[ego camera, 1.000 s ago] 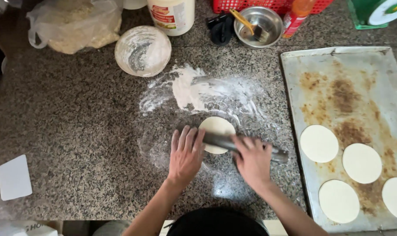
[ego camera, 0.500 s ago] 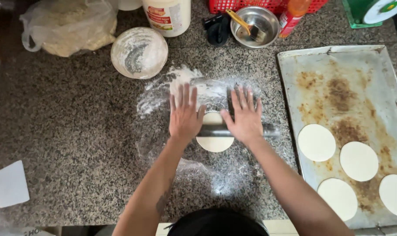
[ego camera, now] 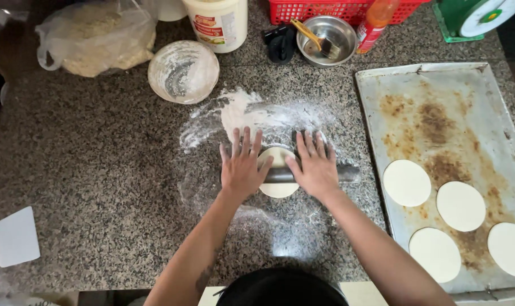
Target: Rolling out small dough balls into flat circles using a rolling pin and placing them on a baking tray.
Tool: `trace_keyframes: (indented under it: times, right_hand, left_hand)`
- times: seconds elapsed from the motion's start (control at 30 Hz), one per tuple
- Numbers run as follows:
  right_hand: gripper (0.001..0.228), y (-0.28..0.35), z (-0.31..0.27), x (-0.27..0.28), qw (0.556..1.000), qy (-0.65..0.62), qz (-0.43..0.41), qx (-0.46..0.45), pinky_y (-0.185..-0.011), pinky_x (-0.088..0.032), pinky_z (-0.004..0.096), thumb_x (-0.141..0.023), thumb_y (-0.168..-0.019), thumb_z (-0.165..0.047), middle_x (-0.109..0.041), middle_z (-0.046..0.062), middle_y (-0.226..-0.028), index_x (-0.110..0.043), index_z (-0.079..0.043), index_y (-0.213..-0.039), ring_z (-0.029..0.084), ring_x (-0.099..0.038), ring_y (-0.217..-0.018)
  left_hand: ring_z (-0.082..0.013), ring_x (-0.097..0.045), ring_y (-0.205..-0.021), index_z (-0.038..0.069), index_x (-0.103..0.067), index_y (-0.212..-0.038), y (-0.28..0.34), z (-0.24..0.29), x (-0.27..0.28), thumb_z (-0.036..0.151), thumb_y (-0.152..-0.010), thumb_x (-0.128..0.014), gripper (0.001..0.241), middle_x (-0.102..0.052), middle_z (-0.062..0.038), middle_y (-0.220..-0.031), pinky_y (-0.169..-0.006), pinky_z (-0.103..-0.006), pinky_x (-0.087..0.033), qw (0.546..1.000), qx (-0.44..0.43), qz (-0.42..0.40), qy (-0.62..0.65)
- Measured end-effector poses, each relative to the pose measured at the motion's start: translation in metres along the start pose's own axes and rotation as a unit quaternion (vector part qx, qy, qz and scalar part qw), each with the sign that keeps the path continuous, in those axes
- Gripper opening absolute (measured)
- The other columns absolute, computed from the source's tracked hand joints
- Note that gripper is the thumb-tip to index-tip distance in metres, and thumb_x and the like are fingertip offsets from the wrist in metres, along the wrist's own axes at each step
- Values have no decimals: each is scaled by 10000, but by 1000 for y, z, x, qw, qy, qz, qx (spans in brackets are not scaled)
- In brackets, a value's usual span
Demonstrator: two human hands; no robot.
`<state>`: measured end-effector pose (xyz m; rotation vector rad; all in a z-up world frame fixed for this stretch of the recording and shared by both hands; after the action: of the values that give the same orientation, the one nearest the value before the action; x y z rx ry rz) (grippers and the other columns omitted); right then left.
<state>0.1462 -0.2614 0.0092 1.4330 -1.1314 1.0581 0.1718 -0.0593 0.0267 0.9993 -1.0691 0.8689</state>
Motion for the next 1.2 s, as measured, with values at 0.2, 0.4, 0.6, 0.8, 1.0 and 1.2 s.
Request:
trace_keyframes:
  times: [0.2, 0.4, 0.6, 0.8, 1.0, 1.2]
  right_hand:
    - [929, 67, -29, 19, 993, 14, 95, 67, -1357, -239, 716, -432, -1094, -837, -545, 125, -1815, -508, -216, -1781, 411, -400, -1727]
    - [708, 123, 6, -26, 992, 24, 74, 101, -1186, -516, 581, -811, -1007, -429, -796, -29, -1475, -579, -427, -1676, 280, -737, -1262]
    - [556, 94, 77, 3, 981, 56, 91, -159, -1105, -509, 576, -756, -1040, -611, -780, -70, -1353, -701, -490, -1581, 306, -758, -1237]
    - [644, 104, 109, 20, 967, -14, 138, -214, -1153, -481, 585, -800, -1029, -563, -726, -11, -1405, -689, -378, -1635, 353, -702, -1299]
    - [678, 114, 129, 4, 962, -66, 97, -248, -1189, -451, 577, -792, -1038, -588, -702, -33, -1436, -643, -412, -1676, 338, -693, -1350]
    - [659, 104, 123, 32, 960, -74, 120, -242, -1176, -444, 616, -790, -1056, -551, -709, 20, -1461, -630, -415, -1680, 402, -701, -1352]
  left_hand:
    - [-345, -126, -1809, 196, -295, -1863, 69, 25, -16, 603, -1232, -134, 768, -281, -133, -1936, -1416, -658, -126, 996, -79, -41, -29]
    - [-392, -643, -1563, 110, -556, -1632, 137, 15, -11, 222, -1158, -718, 513, -668, -174, -1676, -1331, -717, -491, 912, -276, 192, 237]
    - [-498, -466, -1659, -55, -382, -1794, 30, 7, -64, 302, -1106, -696, 837, -550, -325, -1733, -1318, -670, -416, 971, -48, 149, 183]
    - [-336, -708, -1320, 113, -577, -1639, -20, 40, -62, 558, -1097, -733, 718, -731, -116, -1355, -1111, -602, -544, 988, 39, 109, 102]
    - [-373, -804, -1151, 219, -702, -1390, -44, 35, -135, 623, -1048, -709, 530, -833, -63, -1225, -1081, -622, -515, 977, 26, -116, 175]
    - [-362, -856, -866, -25, -815, -1269, 31, 57, -39, 461, -1100, -828, 515, -801, -290, -995, -733, -472, -757, 741, -1, -76, 667]
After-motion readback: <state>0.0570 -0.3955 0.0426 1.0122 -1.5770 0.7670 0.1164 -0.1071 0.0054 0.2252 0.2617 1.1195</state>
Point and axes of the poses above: each hand's wrist, its own y-axis away from the middle knuckle, its own x-axis out of the back of the hand, z = x × y, the point moved 8 cm from there along -y, towards the middle knuckle
